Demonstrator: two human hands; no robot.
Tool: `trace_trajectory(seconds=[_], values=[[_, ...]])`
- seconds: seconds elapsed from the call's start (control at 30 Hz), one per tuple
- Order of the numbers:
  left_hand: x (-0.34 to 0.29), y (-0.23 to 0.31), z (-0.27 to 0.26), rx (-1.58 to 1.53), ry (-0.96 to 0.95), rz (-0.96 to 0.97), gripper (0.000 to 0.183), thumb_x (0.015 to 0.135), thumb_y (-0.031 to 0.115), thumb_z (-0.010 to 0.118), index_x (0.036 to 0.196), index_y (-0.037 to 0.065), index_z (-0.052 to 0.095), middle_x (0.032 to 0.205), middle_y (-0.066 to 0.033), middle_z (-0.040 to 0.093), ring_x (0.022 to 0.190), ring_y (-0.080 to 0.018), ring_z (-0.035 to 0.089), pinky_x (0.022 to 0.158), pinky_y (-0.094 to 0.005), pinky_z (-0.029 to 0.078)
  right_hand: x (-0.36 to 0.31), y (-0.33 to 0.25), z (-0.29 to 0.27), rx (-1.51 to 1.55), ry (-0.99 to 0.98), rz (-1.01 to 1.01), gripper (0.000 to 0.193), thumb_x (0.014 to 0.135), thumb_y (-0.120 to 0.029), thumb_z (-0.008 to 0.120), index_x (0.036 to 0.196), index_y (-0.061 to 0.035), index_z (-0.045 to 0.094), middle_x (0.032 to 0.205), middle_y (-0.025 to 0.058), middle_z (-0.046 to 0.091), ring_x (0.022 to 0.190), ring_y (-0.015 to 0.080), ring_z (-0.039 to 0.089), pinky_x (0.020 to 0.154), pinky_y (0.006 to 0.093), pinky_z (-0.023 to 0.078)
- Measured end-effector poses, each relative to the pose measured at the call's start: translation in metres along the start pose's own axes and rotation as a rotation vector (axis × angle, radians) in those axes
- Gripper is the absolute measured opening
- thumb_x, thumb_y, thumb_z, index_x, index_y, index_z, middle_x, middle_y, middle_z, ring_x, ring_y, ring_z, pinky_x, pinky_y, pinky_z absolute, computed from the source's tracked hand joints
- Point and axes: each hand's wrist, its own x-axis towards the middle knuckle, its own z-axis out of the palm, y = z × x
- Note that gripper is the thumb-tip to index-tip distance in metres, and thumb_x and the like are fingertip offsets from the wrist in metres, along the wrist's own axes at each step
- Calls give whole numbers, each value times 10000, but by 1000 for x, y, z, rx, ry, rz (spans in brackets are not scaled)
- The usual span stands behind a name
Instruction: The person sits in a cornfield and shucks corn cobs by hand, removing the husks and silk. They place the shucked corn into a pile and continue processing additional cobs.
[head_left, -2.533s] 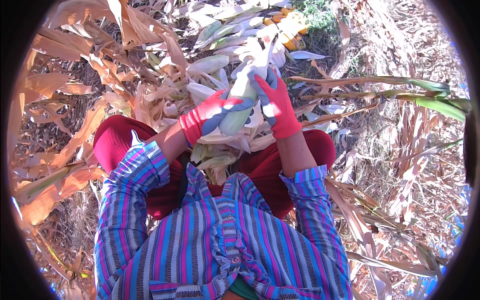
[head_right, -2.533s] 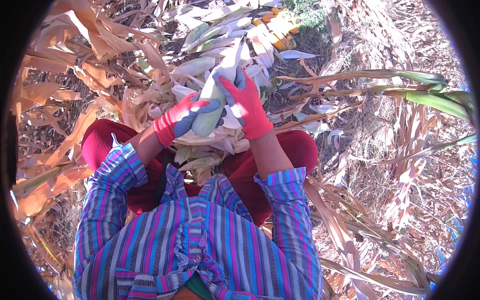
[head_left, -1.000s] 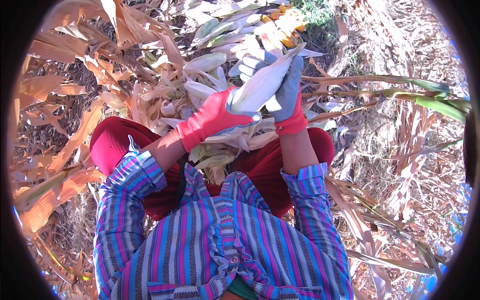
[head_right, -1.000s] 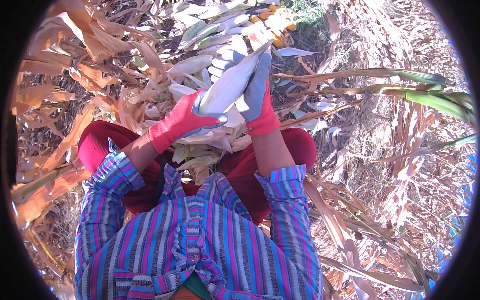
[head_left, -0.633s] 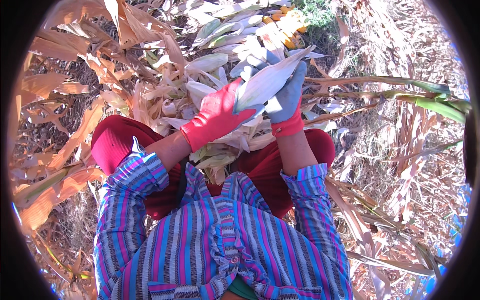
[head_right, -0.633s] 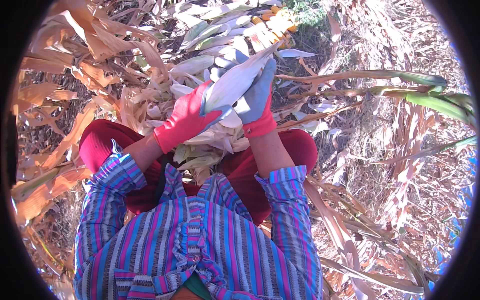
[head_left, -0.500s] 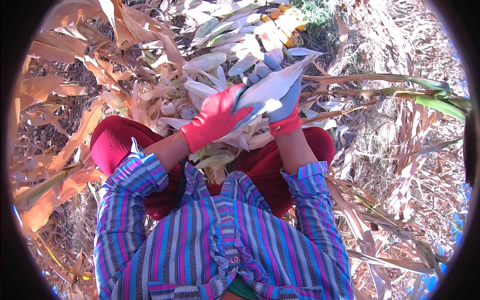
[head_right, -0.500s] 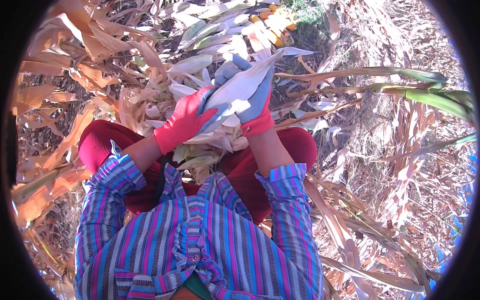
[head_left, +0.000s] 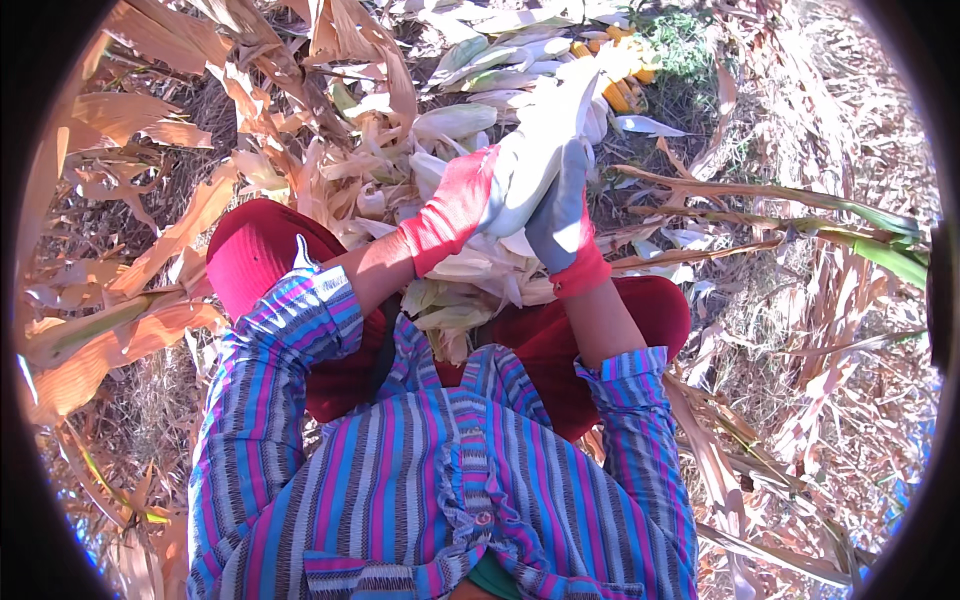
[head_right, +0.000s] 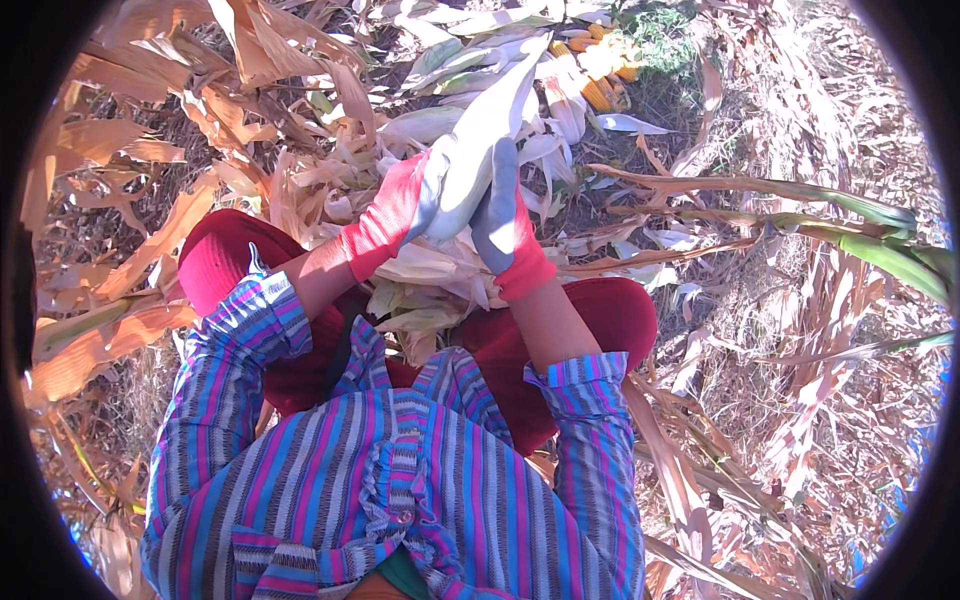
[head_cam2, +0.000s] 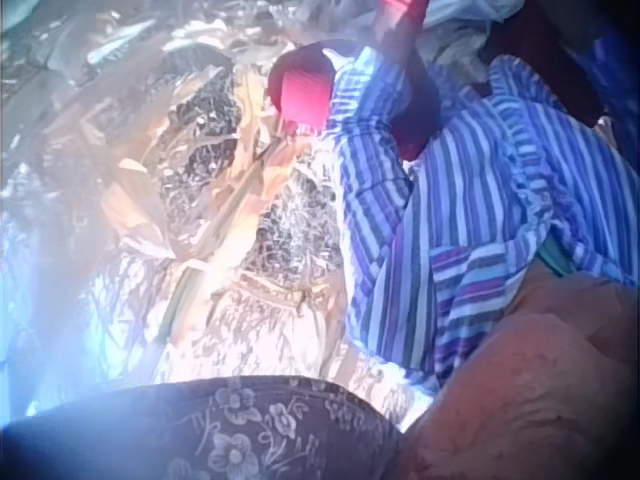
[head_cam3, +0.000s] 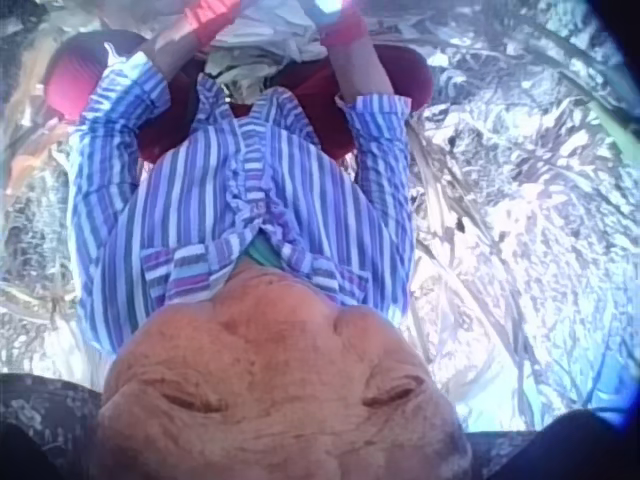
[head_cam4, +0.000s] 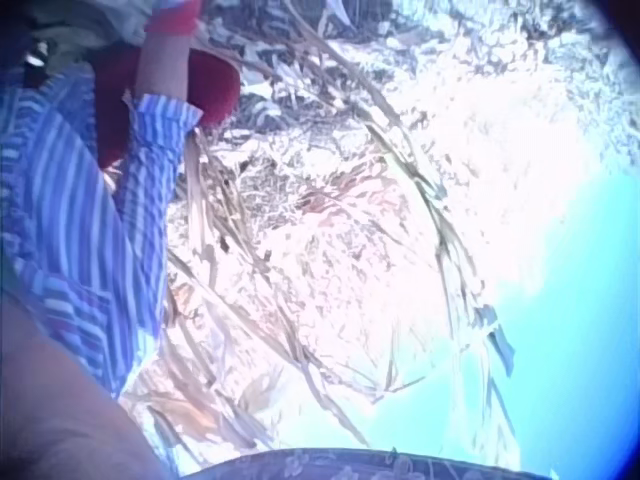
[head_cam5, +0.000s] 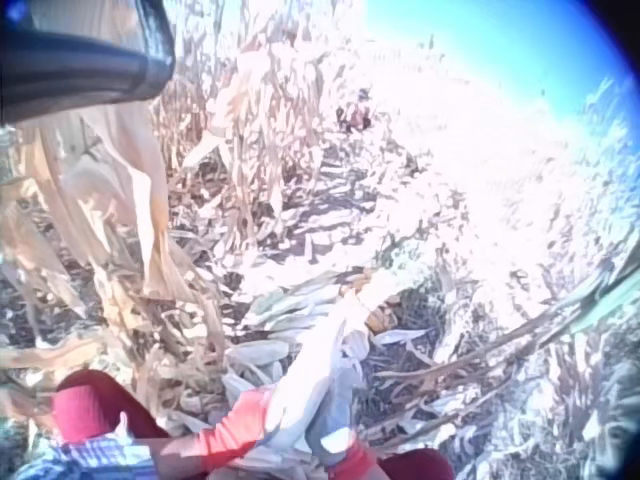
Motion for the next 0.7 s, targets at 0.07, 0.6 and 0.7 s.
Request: trace_trajectory(seconds=[0.07, 0.6, 0.7], values=[[0, -10, -2, 124, -95, -57, 282, 925, 210, 391, 970, -7, 566, 877, -228, 610, 808, -380, 597, 679, -404, 480, -5, 17, -11, 76, 6, 87, 524, 956, -389, 410, 1344, -48, 324, 1266, 75, 450, 1176, 186, 448, 997, 326, 349], [37, 20, -38, 56, -124, -140, 436, 760, 323, 706, 1075, 38, 607, 888, -153, 657, 813, -235, 657, 726, -316, 505, -23, 10, -15, -433, -28, 185, 416, 782, -124, 684, 1147, -13, 518, 1050, 63, 595, 970, 134, 558, 855, 304, 450], [35, 12, -38, 42, -124, -218, 356, 817, 272, 634, 1076, 30, 604, 901, -169, 649, 812, -275, 650, 717, -335, 501, -22, 13, -9, -555, -40, 167, 439, 750, -106, 704, 1138, -8, 521, 1033, 56, 599, 950, 132, 560, 843, 299, 449]])
